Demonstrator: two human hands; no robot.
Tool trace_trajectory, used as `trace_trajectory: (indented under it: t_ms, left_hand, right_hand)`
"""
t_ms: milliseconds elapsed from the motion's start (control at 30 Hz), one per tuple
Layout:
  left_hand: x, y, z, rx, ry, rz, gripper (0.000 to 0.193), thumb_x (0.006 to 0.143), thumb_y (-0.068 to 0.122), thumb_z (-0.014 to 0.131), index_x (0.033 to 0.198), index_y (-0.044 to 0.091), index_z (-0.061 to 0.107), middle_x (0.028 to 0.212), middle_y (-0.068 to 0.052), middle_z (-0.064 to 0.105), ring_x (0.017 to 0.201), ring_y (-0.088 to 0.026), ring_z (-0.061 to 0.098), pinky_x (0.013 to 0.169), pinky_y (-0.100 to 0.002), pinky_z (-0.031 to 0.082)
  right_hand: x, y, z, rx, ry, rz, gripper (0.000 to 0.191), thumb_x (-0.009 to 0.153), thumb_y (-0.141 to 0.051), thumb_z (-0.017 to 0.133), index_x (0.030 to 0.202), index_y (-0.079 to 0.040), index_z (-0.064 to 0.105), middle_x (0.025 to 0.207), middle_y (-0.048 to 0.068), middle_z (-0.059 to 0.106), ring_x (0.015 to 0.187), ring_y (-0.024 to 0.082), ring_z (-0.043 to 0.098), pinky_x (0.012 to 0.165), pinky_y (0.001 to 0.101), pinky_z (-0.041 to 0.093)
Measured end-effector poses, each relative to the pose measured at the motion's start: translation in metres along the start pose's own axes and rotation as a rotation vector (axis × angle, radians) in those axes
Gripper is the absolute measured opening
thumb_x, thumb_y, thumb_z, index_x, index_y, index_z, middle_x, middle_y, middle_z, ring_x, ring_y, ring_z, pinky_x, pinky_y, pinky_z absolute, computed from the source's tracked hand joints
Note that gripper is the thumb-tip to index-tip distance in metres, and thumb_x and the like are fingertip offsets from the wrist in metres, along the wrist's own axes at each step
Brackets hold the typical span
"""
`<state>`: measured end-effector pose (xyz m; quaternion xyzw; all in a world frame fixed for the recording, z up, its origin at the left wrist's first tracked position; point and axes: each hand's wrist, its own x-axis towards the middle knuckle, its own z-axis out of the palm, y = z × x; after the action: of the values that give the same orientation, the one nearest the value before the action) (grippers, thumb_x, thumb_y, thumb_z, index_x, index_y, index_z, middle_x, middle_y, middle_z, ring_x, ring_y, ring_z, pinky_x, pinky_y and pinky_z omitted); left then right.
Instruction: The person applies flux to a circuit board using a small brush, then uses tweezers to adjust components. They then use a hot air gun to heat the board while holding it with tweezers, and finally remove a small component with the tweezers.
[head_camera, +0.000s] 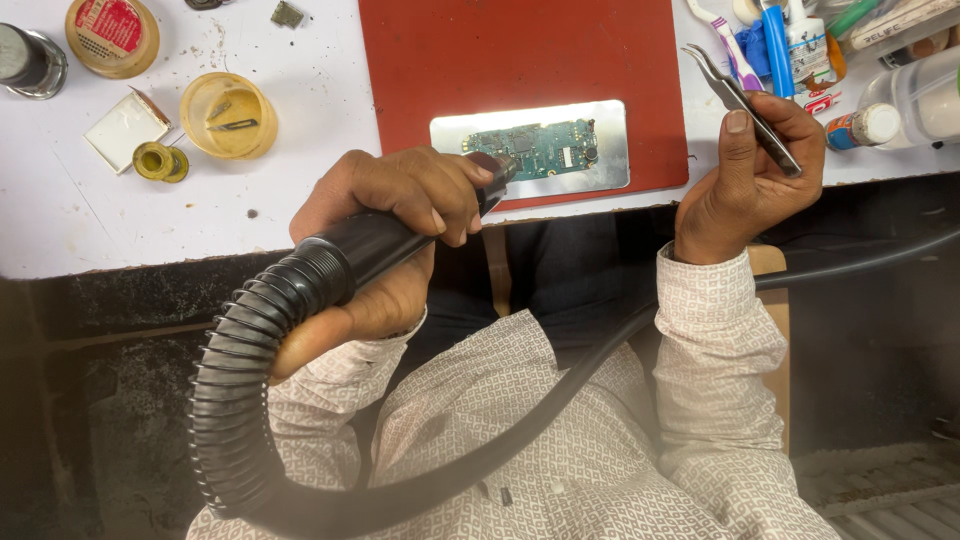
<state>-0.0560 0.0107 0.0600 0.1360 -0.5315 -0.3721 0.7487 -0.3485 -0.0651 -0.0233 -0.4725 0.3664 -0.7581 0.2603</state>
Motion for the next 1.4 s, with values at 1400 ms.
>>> trace_trajectory:
  t_ms: [1400]
  left_hand:
    - [0.0014,0.0014,-0.002,-0.039,-0.012,-0.002,0.102,0.057,0.094,0.028,0.095,0.003,0.053,0.07,-0.015,0.06,0.061,-0.028,0.064,0.08,-0.05,0.063]
  right_hand:
    - [-0.0009,-0.0024,0.0022,-0.003,0.0,0.007,0.025,0.097,-0.003,0.085,0.111,0.002,0.066,0.107,0.012,0.071,0.099,0.018,0.072,0.091,0.0266,0.061]
